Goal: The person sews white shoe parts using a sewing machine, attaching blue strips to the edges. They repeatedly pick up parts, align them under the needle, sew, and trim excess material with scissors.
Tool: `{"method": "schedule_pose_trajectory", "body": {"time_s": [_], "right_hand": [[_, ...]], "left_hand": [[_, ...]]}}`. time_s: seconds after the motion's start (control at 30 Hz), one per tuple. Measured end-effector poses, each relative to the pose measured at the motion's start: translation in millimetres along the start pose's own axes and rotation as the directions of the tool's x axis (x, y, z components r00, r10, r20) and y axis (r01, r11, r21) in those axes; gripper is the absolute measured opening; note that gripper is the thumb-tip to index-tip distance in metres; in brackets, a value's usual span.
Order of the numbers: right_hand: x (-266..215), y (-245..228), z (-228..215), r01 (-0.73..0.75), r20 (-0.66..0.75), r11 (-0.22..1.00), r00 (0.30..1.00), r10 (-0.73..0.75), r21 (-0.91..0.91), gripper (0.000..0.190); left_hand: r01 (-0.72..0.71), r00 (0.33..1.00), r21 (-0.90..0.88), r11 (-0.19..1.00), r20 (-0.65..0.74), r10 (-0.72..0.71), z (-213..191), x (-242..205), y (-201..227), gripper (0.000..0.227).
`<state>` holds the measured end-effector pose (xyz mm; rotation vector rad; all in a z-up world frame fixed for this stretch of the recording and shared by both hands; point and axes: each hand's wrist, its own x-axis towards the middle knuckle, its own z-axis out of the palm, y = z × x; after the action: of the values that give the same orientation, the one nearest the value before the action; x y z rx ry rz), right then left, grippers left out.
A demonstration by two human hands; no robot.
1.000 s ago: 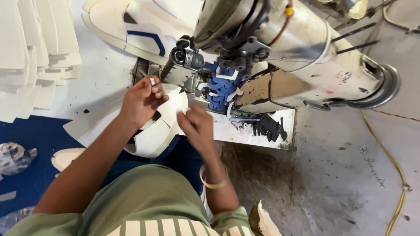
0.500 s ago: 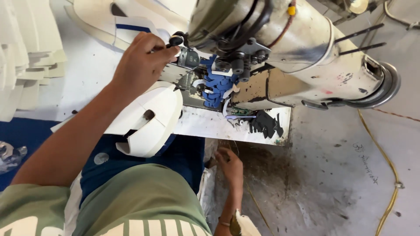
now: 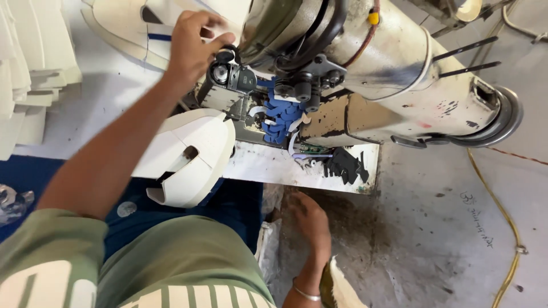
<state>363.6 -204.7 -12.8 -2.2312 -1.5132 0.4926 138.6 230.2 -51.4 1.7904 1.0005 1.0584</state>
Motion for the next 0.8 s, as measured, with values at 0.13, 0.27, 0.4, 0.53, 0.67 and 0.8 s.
{"method": "schedule_pose_trajectory", "body": {"time_s": [0.13, 0.27, 0.4, 0.53, 0.67, 0.8], "right_hand": [[-8, -5, -32, -0.026, -0.209, 0.965, 0.974, 0.083, 0.262, 0.024], [-1, -17, -70, -0.246, -0.551, 0.954, 0.779, 0.299, 0.170, 0.025], [18, -24, -126, 0.276, -0.803, 0.939, 0.597, -0.002, 0.203, 0.009], [76, -7, -219, 0.379, -0.943, 0.912, 0.333, 0.024, 0.157, 0.035], [168, 3, -309, 0.052, -0.862, 0.935, 0.371, -0.344, -0.351, 0.034], [236, -10, -351, -0.178, -0.646, 0.871, 0.739, -0.189, -0.459, 0.043]], "left_hand": [[-0.173, 0.901, -0.188, 0.967, -0.427, 0.078, 22, -24, 4, 0.032], [-0.287, 0.919, -0.344, 0.894, -0.363, 0.155, 21, -72, 34, 0.048], [-0.314, 0.901, -0.057, 0.948, -0.332, 0.279, 2, -90, 68, 0.043], [-0.278, 0.860, 0.311, 0.909, -0.340, 0.380, -2, -97, 92, 0.036], [-0.241, 0.868, 0.284, 0.928, -0.365, 0.337, 1, -108, 103, 0.017], [-0.334, 0.876, 0.043, 0.942, -0.355, 0.327, 1, -118, 105, 0.011]]}}
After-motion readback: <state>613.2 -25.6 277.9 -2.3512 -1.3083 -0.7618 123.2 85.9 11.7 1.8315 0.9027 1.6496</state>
